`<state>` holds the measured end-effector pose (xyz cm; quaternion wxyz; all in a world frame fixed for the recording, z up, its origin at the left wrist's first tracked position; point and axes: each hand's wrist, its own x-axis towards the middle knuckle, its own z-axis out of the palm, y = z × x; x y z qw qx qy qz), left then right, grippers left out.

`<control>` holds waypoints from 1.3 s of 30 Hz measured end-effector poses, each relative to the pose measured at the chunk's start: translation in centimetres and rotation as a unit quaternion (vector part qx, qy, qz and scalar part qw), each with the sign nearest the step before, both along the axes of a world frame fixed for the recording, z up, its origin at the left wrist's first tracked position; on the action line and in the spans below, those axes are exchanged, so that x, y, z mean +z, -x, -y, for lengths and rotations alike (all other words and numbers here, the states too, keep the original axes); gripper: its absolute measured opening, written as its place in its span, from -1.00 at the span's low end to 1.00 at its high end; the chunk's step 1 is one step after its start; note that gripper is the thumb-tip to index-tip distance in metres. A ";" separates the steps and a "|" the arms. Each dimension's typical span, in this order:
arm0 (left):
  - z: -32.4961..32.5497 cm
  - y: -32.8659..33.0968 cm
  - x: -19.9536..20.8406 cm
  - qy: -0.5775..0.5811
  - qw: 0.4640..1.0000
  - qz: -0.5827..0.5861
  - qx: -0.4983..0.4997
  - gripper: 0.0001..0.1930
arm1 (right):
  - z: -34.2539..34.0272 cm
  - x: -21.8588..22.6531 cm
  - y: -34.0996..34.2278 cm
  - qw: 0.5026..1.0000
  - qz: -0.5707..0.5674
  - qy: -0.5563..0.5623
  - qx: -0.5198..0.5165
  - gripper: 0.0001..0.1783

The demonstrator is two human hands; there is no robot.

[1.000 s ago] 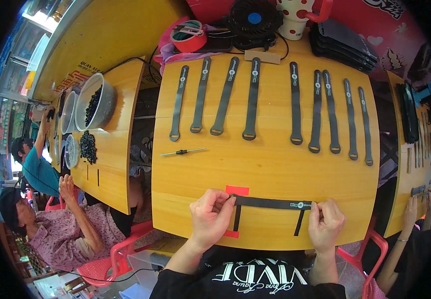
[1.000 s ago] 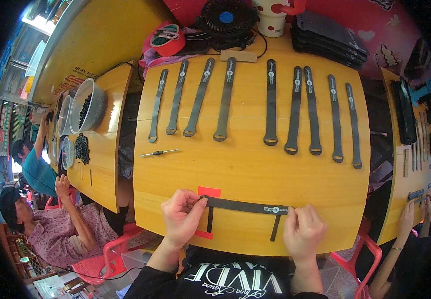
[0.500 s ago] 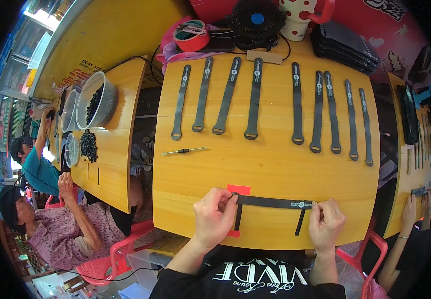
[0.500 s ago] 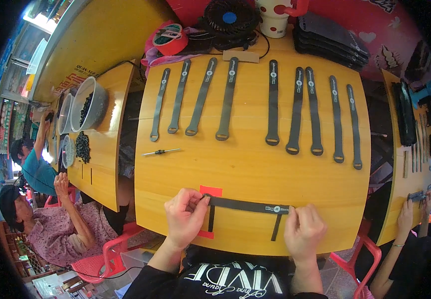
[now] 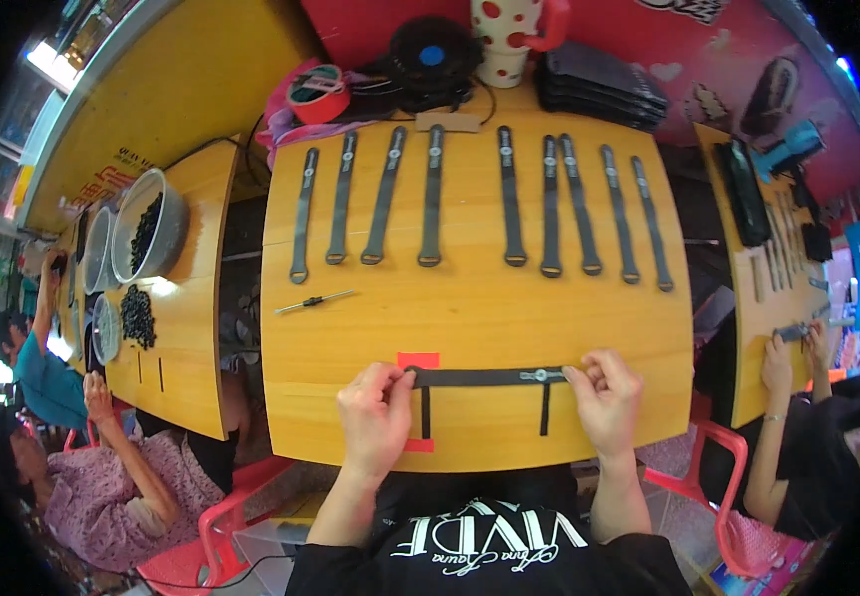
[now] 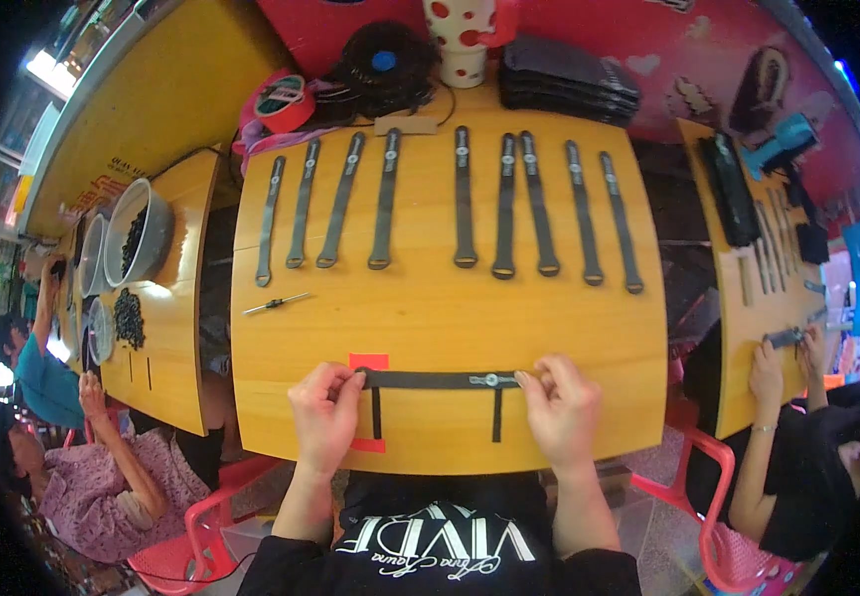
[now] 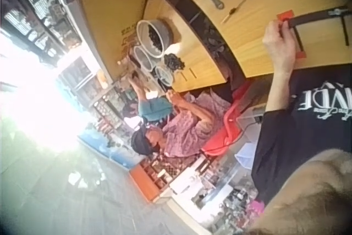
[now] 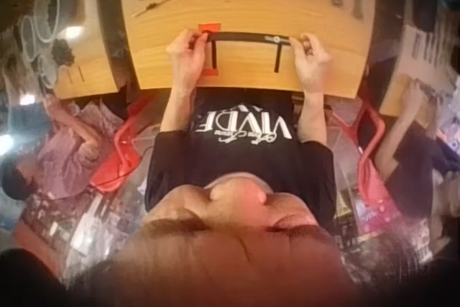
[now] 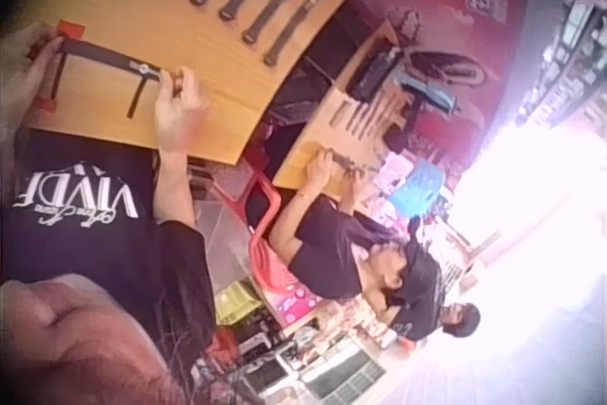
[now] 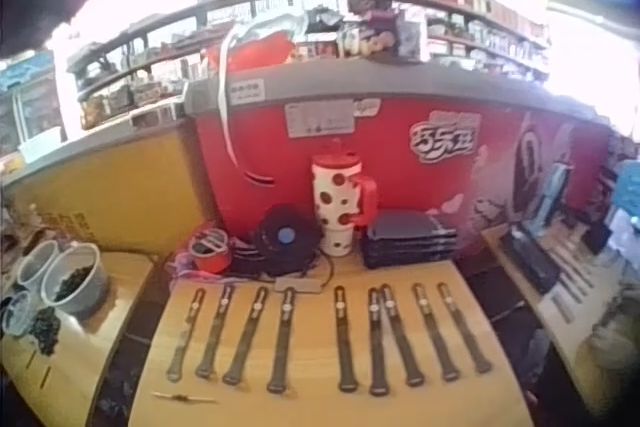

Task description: The person is manually assembling black fabric straps by attaching small plastic components to them.

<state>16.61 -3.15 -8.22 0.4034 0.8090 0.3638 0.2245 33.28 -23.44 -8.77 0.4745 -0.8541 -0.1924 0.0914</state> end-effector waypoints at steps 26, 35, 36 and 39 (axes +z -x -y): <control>-1.2 2.9 1.7 -0.234 0.912 -0.237 -0.240 -0.23 | 4.3 -0.1 2.6 0.925 0.250 0.235 0.164 -0.30; -18.5 -4.7 2.6 -0.177 0.895 -0.384 0.142 -0.61 | 5.1 -1.3 2.7 0.967 0.211 0.084 0.120 -0.34; -18.9 -4.8 2.2 -0.153 0.905 -0.370 0.147 -0.60 | 5.1 -1.2 2.8 0.967 0.209 0.088 0.118 -0.34; -20.4 -5.5 1.5 -0.098 0.923 -0.342 0.149 -0.64 | 5.0 -1.1 3.0 0.960 0.224 0.121 0.118 -0.35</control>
